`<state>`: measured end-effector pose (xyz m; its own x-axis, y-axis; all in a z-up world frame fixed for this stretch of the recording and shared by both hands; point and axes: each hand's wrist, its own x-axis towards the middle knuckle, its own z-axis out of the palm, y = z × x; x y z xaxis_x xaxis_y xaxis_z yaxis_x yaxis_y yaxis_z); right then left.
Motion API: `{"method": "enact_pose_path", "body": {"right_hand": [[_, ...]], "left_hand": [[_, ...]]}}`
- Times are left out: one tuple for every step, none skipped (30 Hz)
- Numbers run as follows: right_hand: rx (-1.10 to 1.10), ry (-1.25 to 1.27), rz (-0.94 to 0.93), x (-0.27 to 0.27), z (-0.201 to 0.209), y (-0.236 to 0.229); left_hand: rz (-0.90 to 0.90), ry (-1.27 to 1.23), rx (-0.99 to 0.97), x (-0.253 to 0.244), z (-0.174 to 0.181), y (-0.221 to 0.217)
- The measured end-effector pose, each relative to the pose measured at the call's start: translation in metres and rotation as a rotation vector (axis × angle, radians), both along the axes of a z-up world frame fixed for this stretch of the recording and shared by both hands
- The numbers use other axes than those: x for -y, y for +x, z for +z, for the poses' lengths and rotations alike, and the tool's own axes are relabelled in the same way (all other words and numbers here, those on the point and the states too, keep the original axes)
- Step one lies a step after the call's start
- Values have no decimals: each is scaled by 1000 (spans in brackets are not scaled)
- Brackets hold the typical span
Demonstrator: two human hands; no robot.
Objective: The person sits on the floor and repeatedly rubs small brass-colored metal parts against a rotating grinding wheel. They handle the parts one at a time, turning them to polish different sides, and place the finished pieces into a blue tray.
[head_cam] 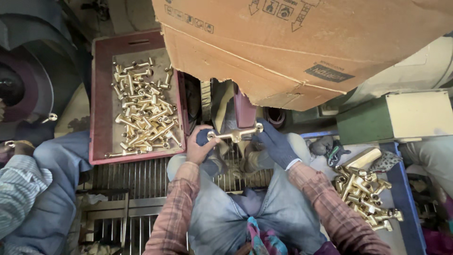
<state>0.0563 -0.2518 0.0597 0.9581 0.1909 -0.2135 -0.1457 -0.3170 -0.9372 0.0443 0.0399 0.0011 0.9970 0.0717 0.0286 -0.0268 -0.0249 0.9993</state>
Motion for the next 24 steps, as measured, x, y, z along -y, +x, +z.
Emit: {"method": "enact_pose_path", "body": {"right_hand": [[-31,-23,-19,-3,-2,1],[-62,-48,-39,-5,-5,2],[-93,-72,-58,-6,-8,1],[4,-77,-28,-7,-13,3],[101,-82,3,-10,-18,6],[201,-86,33,-11,-22,9],[84,22,2,-13,-26,8],[-31,130,-28,-18,-29,9],[-146,237,-57,-20,-31,9],[-98,138,-55,-19,-33,8],[-51,39,-54,-18,-34,8],[-4,-60,-52,-17,-35,8],[61,-79,-49,-17,-36,9],[123,-98,-47,-17,-38,9],[185,-117,-45,-18,-40,9],[160,-116,-74,-18,-41,10],[135,-115,-103,-19,-42,11],[110,-115,-128,-20,-43,12],[115,-80,-136,-21,-44,13],[120,-46,-142,-22,-44,13],[124,-11,-148,-23,-43,13],[16,125,-189,-25,-43,13],[-93,261,-230,-27,-42,14],[-204,397,-269,-29,-41,15]], "left_hand": [[10,-45,-22,0,-6,2],[19,-91,-45,0,-12,2],[28,-137,-68,1,-17,3],[55,-131,-75,1,-23,4],[82,-124,-82,1,-29,6],[106,-118,-85,1,-33,9],[111,-110,-79,1,-36,10],[117,-103,-72,1,-38,11],[124,-96,-64,1,-40,11],[117,-104,-91,1,-41,11],[111,-112,-119,2,-42,11],[106,-119,-146,2,-42,12],[116,-115,-153,2,-42,13],[126,-111,-164,3,-43,13],[136,-107,-174,3,-43,14],[138,-118,-164,4,-43,16],[140,-130,-154,5,-42,17],[146,-142,-144,6,-41,18],[149,-158,-199,6,-40,19],[154,-173,-255,6,-39,20],[158,-188,-312,6,-37,20],[161,-212,-331,7,-35,21],[164,-236,-350,7,-33,23],[168,-260,-370,8,-30,24]]}}
